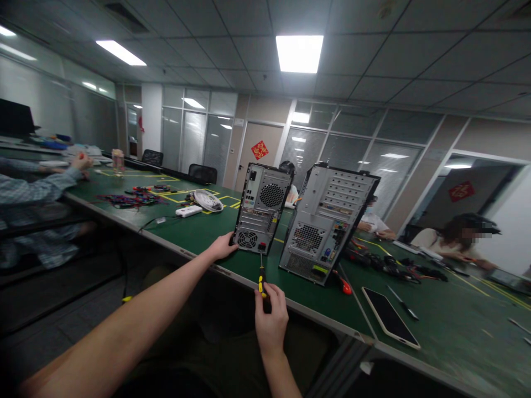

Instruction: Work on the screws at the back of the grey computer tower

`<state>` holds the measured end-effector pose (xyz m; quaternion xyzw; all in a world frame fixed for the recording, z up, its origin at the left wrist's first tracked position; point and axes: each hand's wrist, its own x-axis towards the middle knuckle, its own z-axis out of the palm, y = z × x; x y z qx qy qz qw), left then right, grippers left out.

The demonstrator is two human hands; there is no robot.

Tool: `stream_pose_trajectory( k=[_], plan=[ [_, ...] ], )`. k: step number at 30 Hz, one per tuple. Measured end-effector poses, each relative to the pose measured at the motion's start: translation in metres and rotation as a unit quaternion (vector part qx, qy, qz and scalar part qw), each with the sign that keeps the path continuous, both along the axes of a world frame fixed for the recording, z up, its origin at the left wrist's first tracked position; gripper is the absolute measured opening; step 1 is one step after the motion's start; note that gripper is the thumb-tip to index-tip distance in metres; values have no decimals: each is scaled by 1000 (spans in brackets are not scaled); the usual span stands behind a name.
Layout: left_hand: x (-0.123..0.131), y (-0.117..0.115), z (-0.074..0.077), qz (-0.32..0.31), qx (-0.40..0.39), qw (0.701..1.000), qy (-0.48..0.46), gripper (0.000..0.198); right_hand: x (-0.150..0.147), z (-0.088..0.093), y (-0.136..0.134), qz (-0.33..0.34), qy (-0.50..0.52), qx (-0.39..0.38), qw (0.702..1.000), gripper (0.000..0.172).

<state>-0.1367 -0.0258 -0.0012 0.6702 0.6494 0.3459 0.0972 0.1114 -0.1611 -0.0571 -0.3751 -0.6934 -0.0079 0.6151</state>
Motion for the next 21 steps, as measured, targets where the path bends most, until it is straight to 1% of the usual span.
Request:
stream_pose_trajectory(
  k=[10,16,21],
  plan=[
    [-1,1,-1,-2,1,1000,-3,52,-1,-2,-1,9,24,-14,1000,24],
    [-1,3,-1,1,-5,1000,2,55,-2,-1,-2,6,26,-1,1000,22],
    [-1,3,-2,0,-8,1000,-2,53,-3,-5,-1,13,21,1,1000,19]
  ],
)
